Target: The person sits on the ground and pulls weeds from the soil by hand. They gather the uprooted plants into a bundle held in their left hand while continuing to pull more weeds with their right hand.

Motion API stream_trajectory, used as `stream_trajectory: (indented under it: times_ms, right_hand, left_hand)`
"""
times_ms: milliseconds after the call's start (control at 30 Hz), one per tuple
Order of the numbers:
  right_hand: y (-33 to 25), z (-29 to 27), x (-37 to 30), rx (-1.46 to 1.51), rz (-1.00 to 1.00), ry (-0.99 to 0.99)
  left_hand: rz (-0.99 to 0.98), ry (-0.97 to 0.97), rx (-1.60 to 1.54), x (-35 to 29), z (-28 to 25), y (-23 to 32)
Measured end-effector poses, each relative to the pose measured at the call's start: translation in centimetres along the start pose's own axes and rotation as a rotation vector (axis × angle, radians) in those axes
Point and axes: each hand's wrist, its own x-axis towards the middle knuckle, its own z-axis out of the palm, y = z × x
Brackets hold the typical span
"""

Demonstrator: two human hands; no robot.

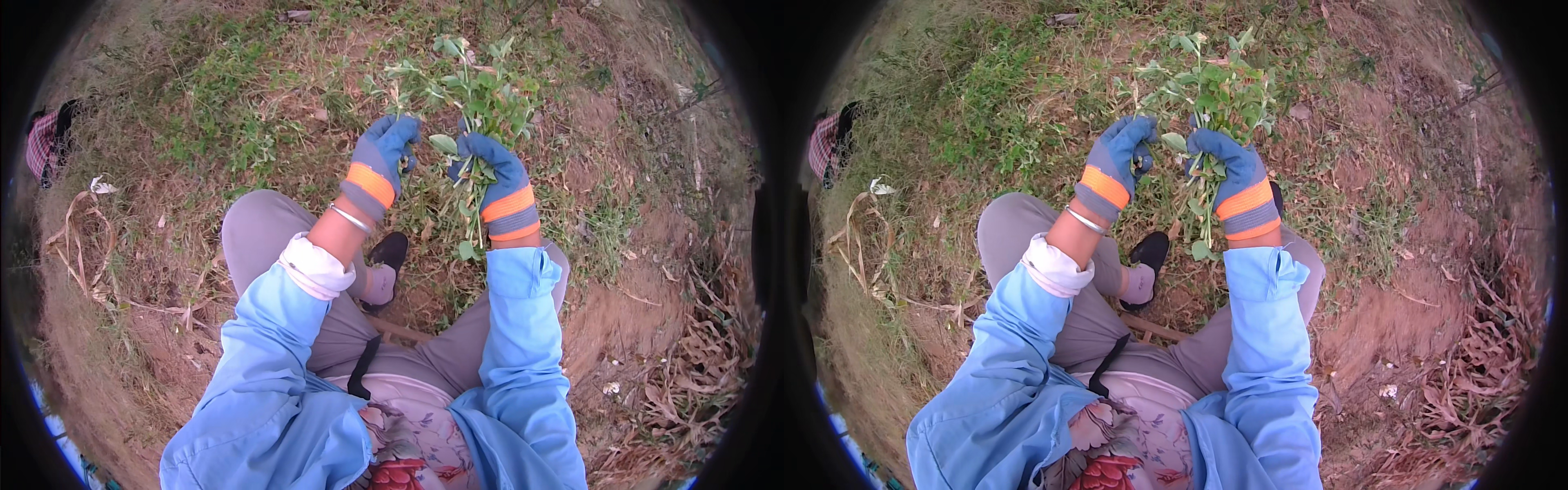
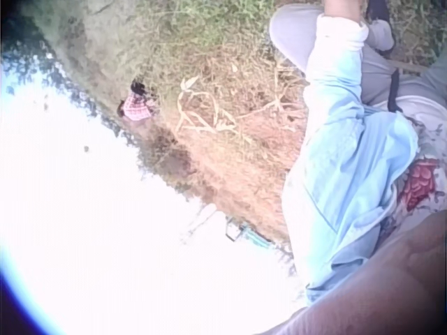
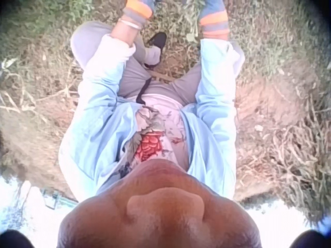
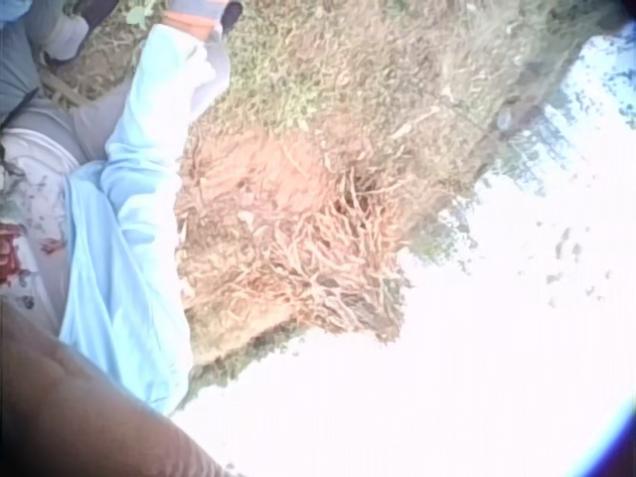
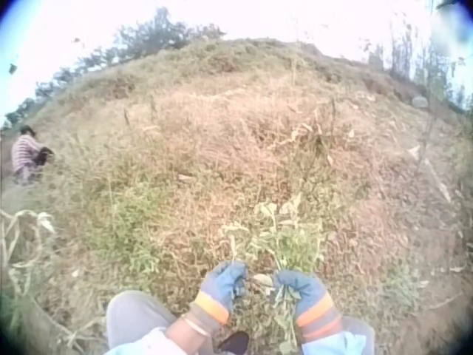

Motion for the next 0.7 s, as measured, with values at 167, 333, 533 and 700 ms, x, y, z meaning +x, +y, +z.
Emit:
stream_trajectory:
  times_ms: [167, 333, 533, 700]
  right_hand:
    - [-1.1, 0.5, 0.2, 0.144, 0.230, 0.040]
    - [-1.7, 1.6, -0.3, 0.035, 0.282, 0.032]
    - [-1.9, 1.6, -0.5, -0.081, 0.284, -0.069]
    - [-2.6, 1.9, -0.7, -0.116, 0.295, -0.179]
  left_hand:
    - [-0.088, -0.067, -0.162, 0.0, -0.4, 0.7]
    - [-0.173, -0.056, -0.359, 1.0, -0.7, -0.1]
    - [-0.237, -0.182, -0.493, 0.6, -0.9, 0.4]
    - [-0.179, -0.146, -0.560, 0.7, -1.1, 0.4]
